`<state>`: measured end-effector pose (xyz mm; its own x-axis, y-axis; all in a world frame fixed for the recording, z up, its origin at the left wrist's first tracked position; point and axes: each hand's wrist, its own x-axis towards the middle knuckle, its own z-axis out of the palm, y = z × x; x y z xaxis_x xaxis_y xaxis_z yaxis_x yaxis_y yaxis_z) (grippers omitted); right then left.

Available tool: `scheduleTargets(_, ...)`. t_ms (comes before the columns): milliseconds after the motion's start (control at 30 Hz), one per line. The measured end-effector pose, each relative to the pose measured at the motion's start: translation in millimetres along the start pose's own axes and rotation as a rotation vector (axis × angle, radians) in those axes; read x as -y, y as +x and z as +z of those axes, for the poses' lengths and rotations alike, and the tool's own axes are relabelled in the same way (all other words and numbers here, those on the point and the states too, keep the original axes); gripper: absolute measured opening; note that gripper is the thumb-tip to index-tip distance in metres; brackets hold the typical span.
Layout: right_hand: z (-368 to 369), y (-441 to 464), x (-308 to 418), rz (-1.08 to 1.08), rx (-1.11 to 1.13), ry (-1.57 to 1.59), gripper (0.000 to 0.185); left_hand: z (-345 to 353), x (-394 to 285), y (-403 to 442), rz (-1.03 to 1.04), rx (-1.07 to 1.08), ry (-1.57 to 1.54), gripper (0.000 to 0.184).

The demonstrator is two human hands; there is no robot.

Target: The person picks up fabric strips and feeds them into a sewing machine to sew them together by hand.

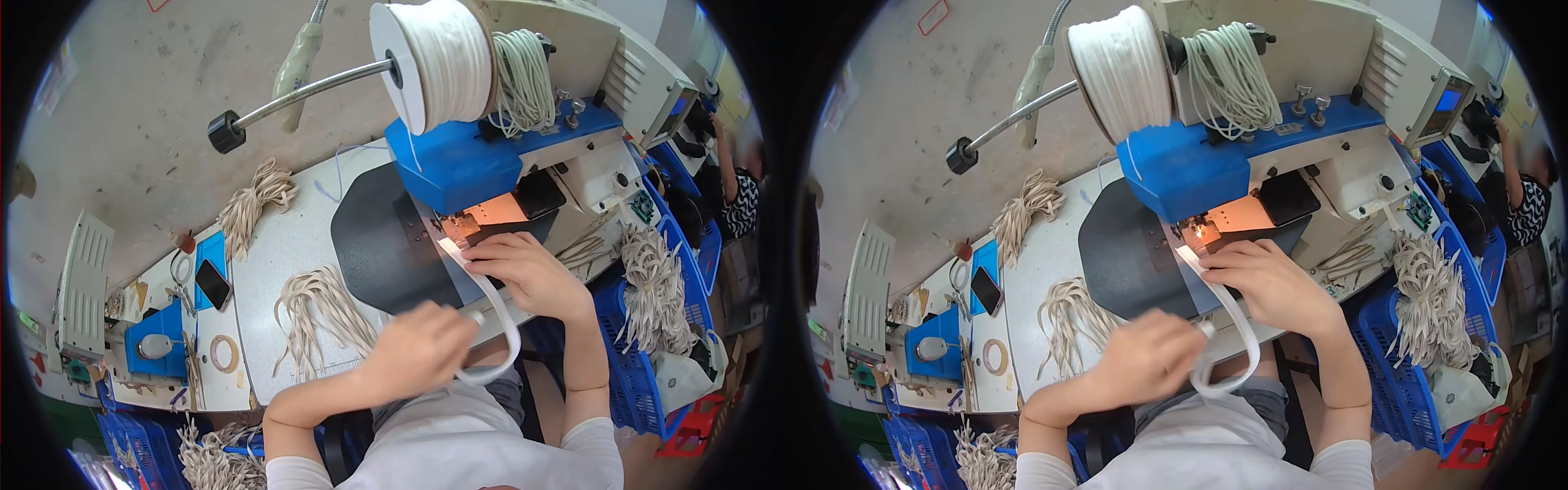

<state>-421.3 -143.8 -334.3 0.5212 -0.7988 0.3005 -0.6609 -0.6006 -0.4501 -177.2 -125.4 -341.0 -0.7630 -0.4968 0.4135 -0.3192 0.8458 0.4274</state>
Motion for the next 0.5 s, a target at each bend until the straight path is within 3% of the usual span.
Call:
scheduleTargets(167, 9.4, 15.6, 6.1, 0.028, -0.104, 0.014, 0.025, -10.0, 35.5, 23.9, -0.135, -0.134, 0.233, 0.028)
scheduleTargets(500, 38.8, 32.4, -0.9, 0.171, -0.324, 0.035, 0.025, -4.4, 56.5, 47.3, -0.159, -0.07, 0.355, 0.03)
